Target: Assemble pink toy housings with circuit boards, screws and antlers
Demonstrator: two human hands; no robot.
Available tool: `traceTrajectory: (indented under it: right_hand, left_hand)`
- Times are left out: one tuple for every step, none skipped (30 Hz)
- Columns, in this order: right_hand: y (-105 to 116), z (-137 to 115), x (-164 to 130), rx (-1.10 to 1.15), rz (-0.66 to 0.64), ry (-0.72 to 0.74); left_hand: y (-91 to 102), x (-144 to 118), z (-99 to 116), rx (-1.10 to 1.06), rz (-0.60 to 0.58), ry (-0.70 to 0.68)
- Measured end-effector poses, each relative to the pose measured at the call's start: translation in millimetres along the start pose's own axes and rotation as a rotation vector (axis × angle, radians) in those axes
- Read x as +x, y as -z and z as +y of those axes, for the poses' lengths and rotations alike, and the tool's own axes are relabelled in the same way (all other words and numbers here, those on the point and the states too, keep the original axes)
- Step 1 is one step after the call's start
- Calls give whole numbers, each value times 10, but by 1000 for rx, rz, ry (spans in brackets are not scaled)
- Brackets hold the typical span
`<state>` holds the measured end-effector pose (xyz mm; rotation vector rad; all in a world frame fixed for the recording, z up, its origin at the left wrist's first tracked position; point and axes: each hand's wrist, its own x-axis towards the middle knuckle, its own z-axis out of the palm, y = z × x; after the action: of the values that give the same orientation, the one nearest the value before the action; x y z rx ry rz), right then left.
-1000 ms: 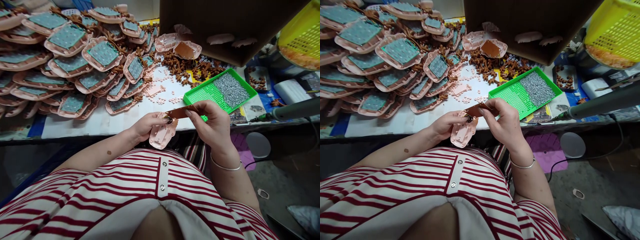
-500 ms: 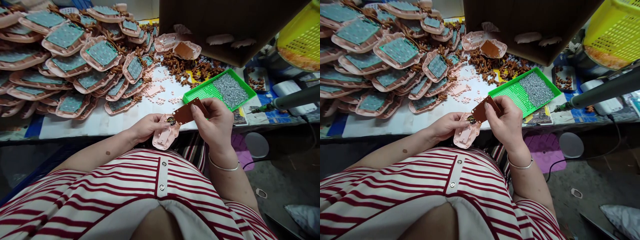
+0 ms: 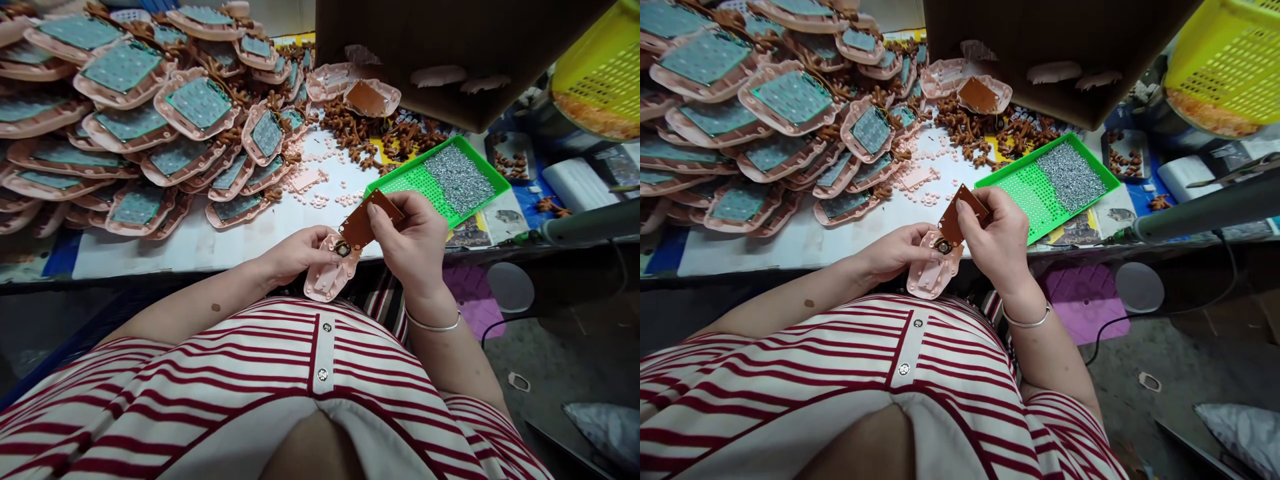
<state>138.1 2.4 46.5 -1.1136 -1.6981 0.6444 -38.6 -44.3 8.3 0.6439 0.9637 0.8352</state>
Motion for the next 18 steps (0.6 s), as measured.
traceTrajectory:
  right_hand:
    - [-12,16,3,-3,-20,29]
    - [-24,39,5,-1,-37,56]
    - [-34,67,6,5,-50,81]
    - [-42,96,5,17,-61,104]
    - [-48,122,2,30,-69,123]
    - [-50,142,-1,40,-72,141]
    - [-50,154,-6,45,-75,154]
    - [-45,156,-11,43,-79,165]
    - [-38,149,-17,36,-86,175]
    - [-28,136,-23,29,-96,188]
    - [-16,118,-28,26,-110,205]
    - [-3,99,-34,28,-128,222]
    - [10,82,-40,34,-146,237]
    - [22,68,-46,43,-162,250]
    - [32,59,-53,52,-178,257]
    - [41,56,-60,59,-191,258]
    - [49,59,-69,63,-200,254]
    - [54,67,-79,61,-204,245]
  left_hand:
    - [2,-2,-1,5,-22,-4]
    - [6,-4,-1,15,-53,-8]
    - [12,-7,-1,26,-81,-12]
    - [20,-10,-1,36,-103,-12]
    - [27,-13,1,43,-114,-7]
    - [34,-15,4,47,-118,3]
    - [40,-16,8,51,-116,12]
    - [43,-16,12,54,-112,20]
    - [44,-17,17,58,-109,27]
    - [42,-17,21,64,-106,32]
    - [39,-18,26,71,-103,34]
    - [36,-19,30,80,-100,34]
    - [32,-21,33,89,-102,31]
    - [29,-22,34,96,-104,27]
    - [28,-24,34,97,-101,18]
    - [28,-25,32,96,-96,8]
    - [30,-26,29,93,-91,2]
    - [33,-26,25,89,-88,-1]
